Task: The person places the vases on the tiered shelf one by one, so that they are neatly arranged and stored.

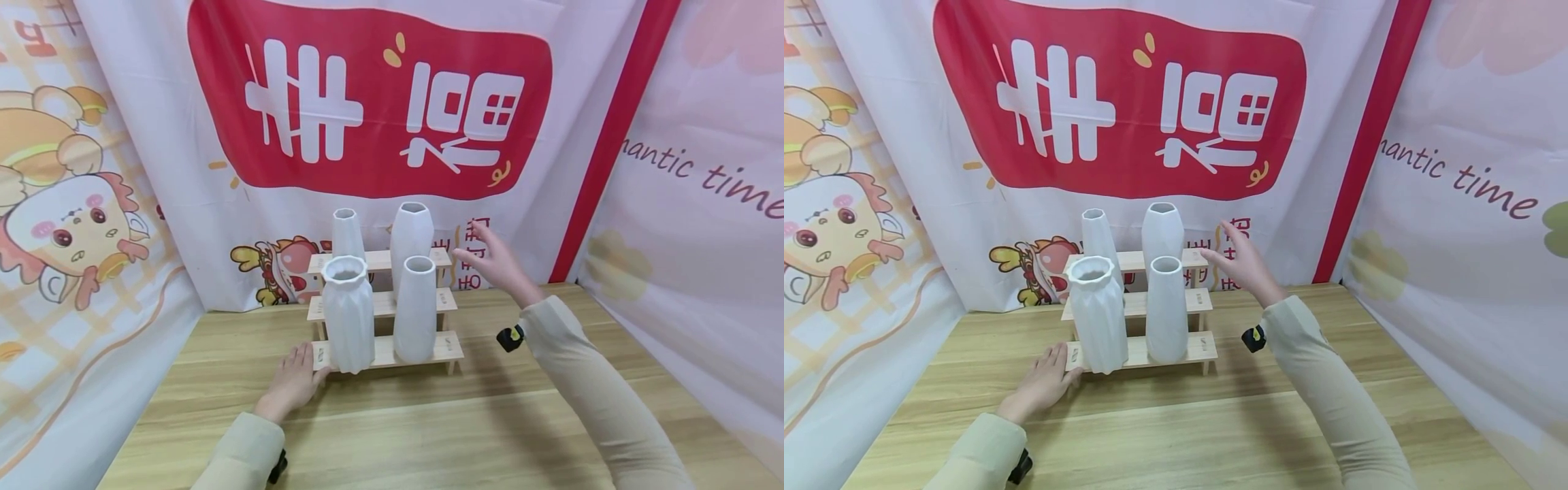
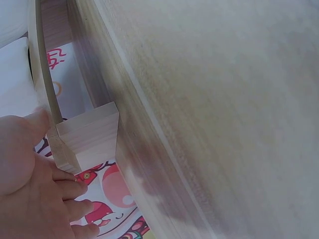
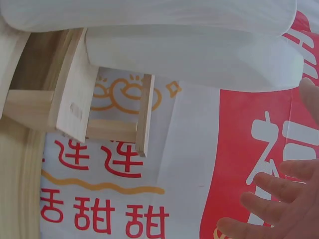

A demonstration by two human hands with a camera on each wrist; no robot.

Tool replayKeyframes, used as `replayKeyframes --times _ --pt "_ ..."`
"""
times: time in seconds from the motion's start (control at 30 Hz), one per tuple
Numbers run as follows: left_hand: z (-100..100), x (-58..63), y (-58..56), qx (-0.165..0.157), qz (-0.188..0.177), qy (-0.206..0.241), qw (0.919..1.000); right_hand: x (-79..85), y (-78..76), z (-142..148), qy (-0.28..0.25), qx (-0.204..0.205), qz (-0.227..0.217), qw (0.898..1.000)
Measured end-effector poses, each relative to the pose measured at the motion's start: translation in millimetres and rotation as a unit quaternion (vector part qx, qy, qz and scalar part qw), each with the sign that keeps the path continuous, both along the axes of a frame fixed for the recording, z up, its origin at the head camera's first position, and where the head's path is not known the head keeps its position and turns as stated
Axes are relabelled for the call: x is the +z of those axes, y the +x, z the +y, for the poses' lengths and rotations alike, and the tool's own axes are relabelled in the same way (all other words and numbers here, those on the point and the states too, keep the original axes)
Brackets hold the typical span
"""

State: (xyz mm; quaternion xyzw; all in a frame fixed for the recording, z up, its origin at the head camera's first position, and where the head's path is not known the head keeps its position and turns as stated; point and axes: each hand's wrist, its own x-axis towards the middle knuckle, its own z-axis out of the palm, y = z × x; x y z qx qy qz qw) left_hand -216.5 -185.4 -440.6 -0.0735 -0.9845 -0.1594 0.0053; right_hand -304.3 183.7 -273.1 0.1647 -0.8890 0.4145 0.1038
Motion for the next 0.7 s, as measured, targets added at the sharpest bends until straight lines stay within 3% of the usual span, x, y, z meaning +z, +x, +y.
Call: replayKeyframes --times 0.43,0.7 --pt "-1 -2.0 -1.2 0.004 -0.006 -0.006 1.0 -11.6 6.0 8 0.09 -0.008 -0.011 0.996" --pt "-1 -0.8 -2.3 0.006 -0.004 -0.005 1.0 -24.3 11.8 12 0.123 -0.015 0.009 0.992"
